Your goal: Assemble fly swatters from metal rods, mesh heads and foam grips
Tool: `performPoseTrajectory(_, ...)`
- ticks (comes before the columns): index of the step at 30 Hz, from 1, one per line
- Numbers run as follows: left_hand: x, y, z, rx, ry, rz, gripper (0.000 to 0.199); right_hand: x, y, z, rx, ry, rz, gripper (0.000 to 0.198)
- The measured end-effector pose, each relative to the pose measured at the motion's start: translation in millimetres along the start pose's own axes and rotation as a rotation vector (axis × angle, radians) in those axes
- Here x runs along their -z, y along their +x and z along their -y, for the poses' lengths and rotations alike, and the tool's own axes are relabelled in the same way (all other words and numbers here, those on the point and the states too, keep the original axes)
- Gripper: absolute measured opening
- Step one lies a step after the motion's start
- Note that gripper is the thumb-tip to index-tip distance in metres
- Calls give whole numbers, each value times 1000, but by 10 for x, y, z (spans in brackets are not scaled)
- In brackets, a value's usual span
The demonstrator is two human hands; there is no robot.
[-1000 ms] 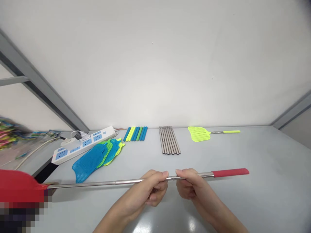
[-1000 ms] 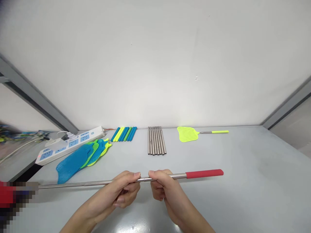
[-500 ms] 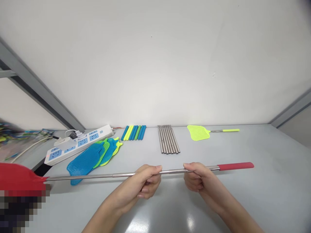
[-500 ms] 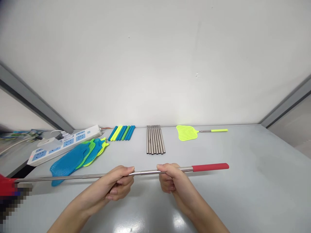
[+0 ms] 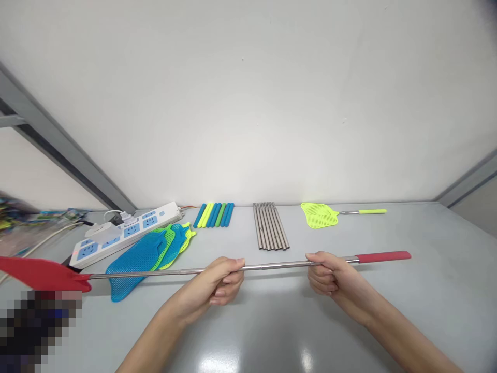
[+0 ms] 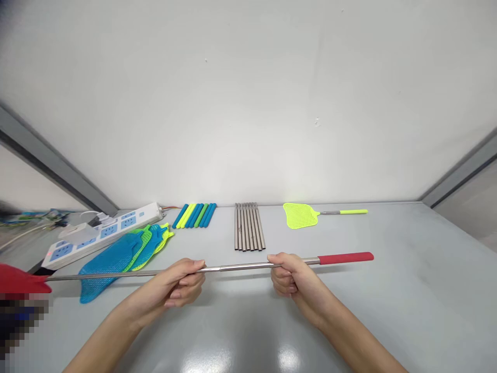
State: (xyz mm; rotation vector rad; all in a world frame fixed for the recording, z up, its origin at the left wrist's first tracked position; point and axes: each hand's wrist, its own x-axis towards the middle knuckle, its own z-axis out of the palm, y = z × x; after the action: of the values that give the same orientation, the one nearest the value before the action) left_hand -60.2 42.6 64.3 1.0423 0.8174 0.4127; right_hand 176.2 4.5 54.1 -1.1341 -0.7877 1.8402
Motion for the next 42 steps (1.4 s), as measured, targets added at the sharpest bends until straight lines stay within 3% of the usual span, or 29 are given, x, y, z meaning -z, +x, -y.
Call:
performPoseTrajectory(10, 203, 21, 12, 24, -21, -25, 39, 185, 74, -17, -32, 67, -44, 41)
performPoseTrajectory(22, 319, -20, 66, 17, -88, -68, 39, 231, 96, 8, -27, 75, -97, 41)
performPoseTrajectory(26, 298, 52, 146, 22, -181, -108, 39, 239, 158, -124, 34, 114, -146, 41)
performPoseTrajectory(31, 203, 108, 215, -33, -168, -200, 41, 254, 219, -286, 39, 194, -62, 42)
performPoseTrajectory(35, 82, 129, 249, -119, -52, -266, 37, 227, 204, -321, 80, 179, -3, 41)
performPoseTrajectory(42, -32, 208, 376, -165, 169, -266, 39, 188, 244, -445, 42, 236, 34, 41)
